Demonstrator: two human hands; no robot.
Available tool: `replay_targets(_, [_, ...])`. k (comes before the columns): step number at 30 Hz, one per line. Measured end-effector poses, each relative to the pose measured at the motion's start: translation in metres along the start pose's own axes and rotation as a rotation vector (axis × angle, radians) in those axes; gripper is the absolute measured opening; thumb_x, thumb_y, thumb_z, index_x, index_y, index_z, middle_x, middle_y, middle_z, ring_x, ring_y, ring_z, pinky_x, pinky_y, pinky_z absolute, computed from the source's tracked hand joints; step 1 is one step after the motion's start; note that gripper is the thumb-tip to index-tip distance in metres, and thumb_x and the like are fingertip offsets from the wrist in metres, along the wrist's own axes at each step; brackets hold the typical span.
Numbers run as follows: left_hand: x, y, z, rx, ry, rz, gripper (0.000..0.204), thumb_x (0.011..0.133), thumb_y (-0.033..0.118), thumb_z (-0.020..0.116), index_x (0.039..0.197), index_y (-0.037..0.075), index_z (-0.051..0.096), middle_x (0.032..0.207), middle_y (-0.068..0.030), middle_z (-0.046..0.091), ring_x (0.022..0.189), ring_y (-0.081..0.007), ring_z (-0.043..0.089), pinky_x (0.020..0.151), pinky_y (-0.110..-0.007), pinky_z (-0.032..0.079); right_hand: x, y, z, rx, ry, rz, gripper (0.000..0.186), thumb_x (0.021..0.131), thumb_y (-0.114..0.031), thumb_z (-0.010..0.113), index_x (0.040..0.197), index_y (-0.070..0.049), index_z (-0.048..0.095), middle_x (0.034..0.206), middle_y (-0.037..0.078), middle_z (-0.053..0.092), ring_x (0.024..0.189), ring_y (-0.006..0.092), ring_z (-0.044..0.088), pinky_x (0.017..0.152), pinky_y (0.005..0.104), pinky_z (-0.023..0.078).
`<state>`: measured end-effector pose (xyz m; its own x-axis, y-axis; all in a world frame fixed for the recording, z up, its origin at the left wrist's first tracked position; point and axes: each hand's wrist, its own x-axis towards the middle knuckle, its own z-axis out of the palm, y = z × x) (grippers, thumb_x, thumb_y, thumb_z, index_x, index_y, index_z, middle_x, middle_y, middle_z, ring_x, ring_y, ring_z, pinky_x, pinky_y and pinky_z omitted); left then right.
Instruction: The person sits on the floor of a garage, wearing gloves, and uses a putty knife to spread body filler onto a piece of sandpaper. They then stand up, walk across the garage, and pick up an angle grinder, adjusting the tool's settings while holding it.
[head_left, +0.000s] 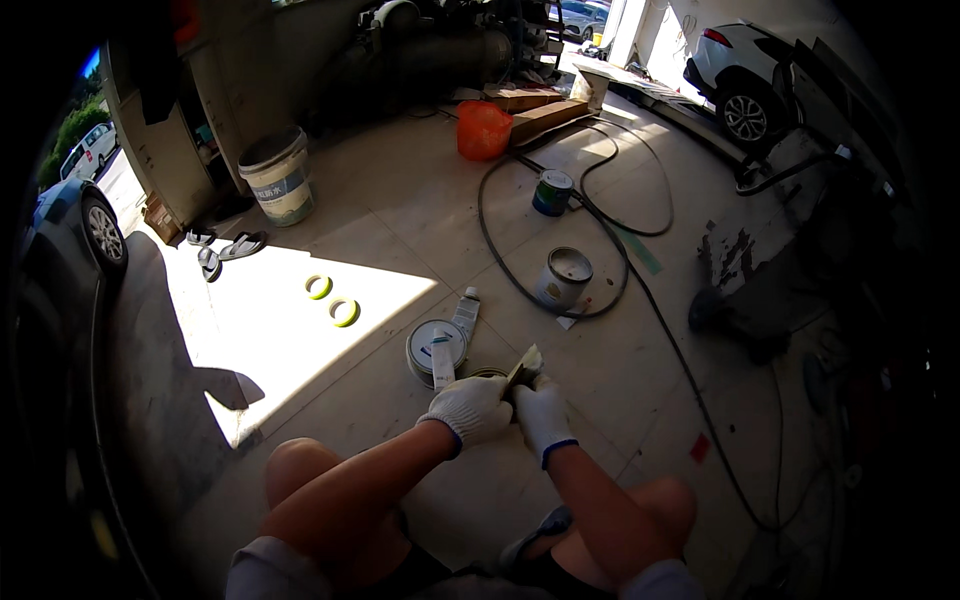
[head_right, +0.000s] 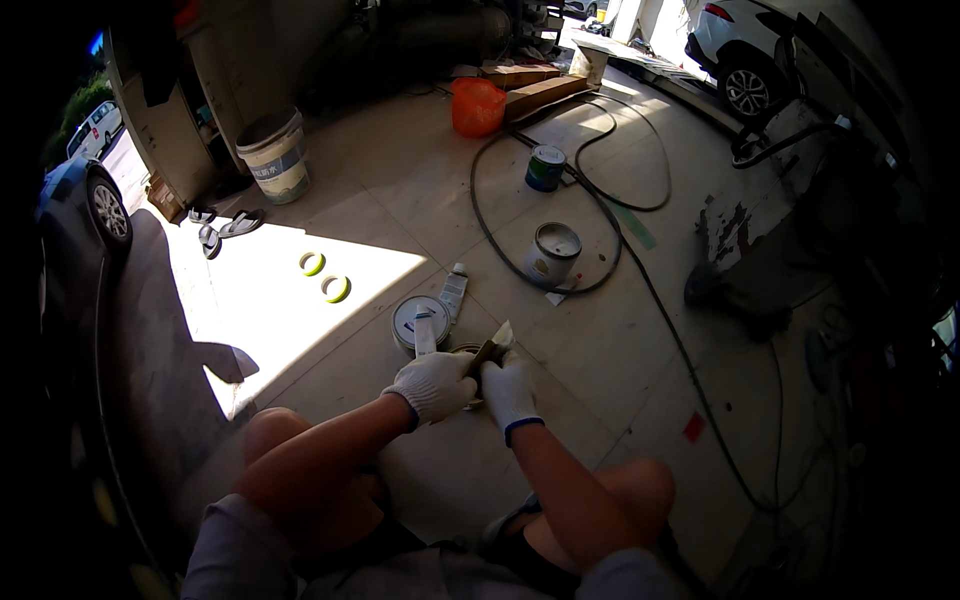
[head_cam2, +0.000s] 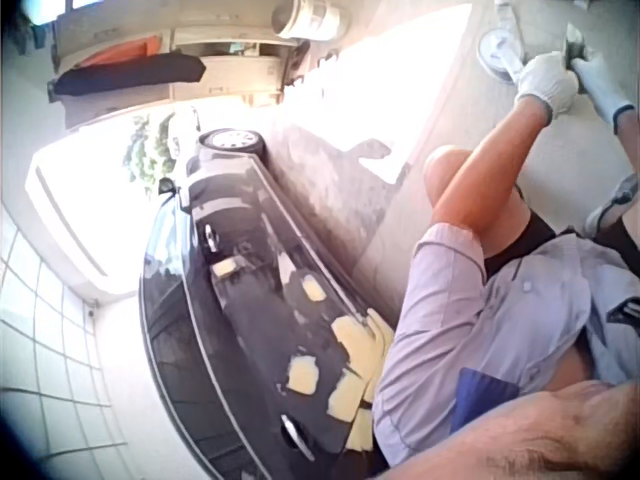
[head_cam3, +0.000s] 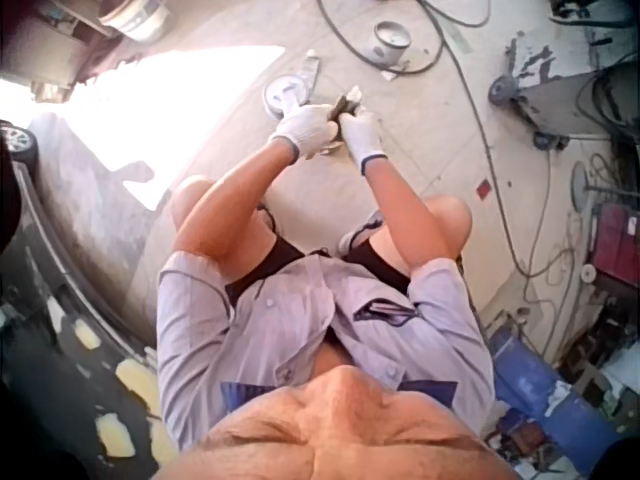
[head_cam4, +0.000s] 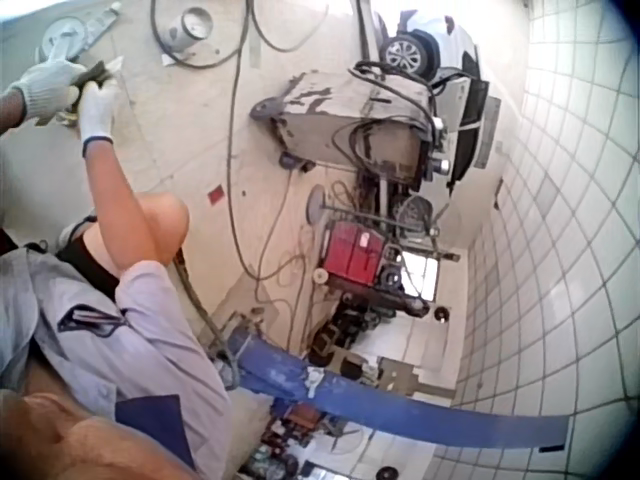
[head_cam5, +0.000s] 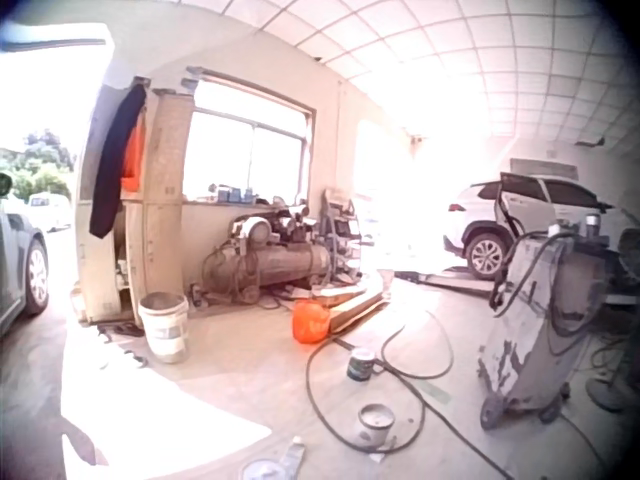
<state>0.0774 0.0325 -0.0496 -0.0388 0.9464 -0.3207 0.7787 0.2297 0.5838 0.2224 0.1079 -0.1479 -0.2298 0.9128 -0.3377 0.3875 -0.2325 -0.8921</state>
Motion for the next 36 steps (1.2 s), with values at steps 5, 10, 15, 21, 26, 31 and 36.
replay_targets(5, [0.023, -0.027, 0.001, -0.011, -0.013, -0.032, 0.038, 0.096, 0.027, 0.053, 0.124, 0.007, 0.070, 0.101, -0.0201, 0.076, 0.096, -0.0357, 0.075, 0.088, -0.046, 0.059, -0.015, -0.022, -0.004, -0.072, -0.035, -0.108, 0.038, 0.090, -0.021, 0.061, 0.113, 0.008, 0.068, 0.094, 0.021, 0.074, 0.087, 0.0322, 0.072, 0.083, 0.0425, 0.055])
replay_targets(10, [0.029, -0.033, 0.000, -0.003, -0.067, 0.000, 0.039, 0.095, 0.026, 0.051, 0.125, 0.007, 0.070, 0.103, -0.0203, 0.076, 0.097, -0.0359, 0.075, 0.089, -0.045, 0.058, -0.010, -0.015, -0.014, 0.031, -0.052, -0.120, 0.033, 0.090, -0.022, 0.063, 0.107, 0.006, 0.070, 0.089, 0.017, 0.074, 0.084, 0.0269, 0.071, 0.078, 0.0398, 0.054])
replay_targets(15, [0.033, -0.039, 0.000, 0.035, 0.009, 0.046, 0.038, 0.094, 0.028, 0.057, 0.121, 0.006, 0.073, 0.110, -0.0189, 0.075, 0.106, -0.0355, 0.073, 0.094, -0.044, 0.057, -0.006, -0.011, -0.018, 0.034, -0.024, -0.101, 0.032, 0.091, -0.021, 0.062, 0.108, 0.004, 0.071, 0.089, 0.013, 0.073, 0.083, 0.0217, 0.069, 0.078, 0.0383, 0.053])
replay_targets(21, [0.037, -0.052, -0.024, -0.383, 0.161, -0.079, 0.036, 0.093, 0.022, 0.065, 0.122, 0.003, 0.075, 0.105, -0.0121, 0.079, 0.103, -0.0219, 0.074, 0.096, -0.033, 0.056, -0.022, -0.036, -0.037, 0.217, 0.156, -0.063, 0.035, 0.089, -0.014, 0.059, 0.118, 0.002, 0.069, 0.099, 0.009, 0.070, 0.088, 0.0190, 0.065, 0.081, 0.0362, 0.052])
replay_targets(26, [0.024, -0.055, -0.055, -1.032, 0.328, 0.098, 0.020, 0.094, -0.001, 0.059, 0.091, 0.002, 0.079, 0.142, -0.0175, 0.066, 0.122, -0.0246, 0.066, 0.104, -0.037, 0.054, -0.013, -0.021, -0.062, 0.498, 0.046, 0.048, 0.036, 0.091, -0.010, 0.056, 0.123, 0.003, 0.068, 0.103, 0.008, 0.070, 0.089, 0.0169, 0.066, 0.081, 0.0312, 0.055])
replay_targets(31, [0.001, -0.055, -0.066, -1.256, 0.165, 0.292, 0.015, 0.092, -0.007, 0.063, 0.086, 0.001, 0.074, 0.150, -0.0180, 0.059, 0.116, -0.0242, 0.068, 0.100, -0.038, 0.058, -0.028, -0.043, -0.068, 0.559, -0.053, 0.025, 0.031, 0.103, -0.020, 0.063, 0.122, 0.005, 0.067, 0.103, 0.008, 0.071, 0.084, 0.0135, 0.068, 0.076, 0.0273, 0.057])
replay_targets(36, [-0.016, -0.042, -0.062, -1.257, 0.075, 0.499, 0.017, 0.097, -0.006, 0.061, 0.090, 0.002, 0.075, 0.148, -0.0167, 0.060, 0.126, -0.0248, 0.064, 0.104, -0.037, 0.057, -0.036, -0.055, -0.070, 0.503, -0.159, -0.056, 0.030, 0.106, -0.020, 0.063, 0.122, 0.005, 0.068, 0.105, 0.007, 0.072, 0.087, 0.0122, 0.069, 0.077, 0.0279, 0.058])
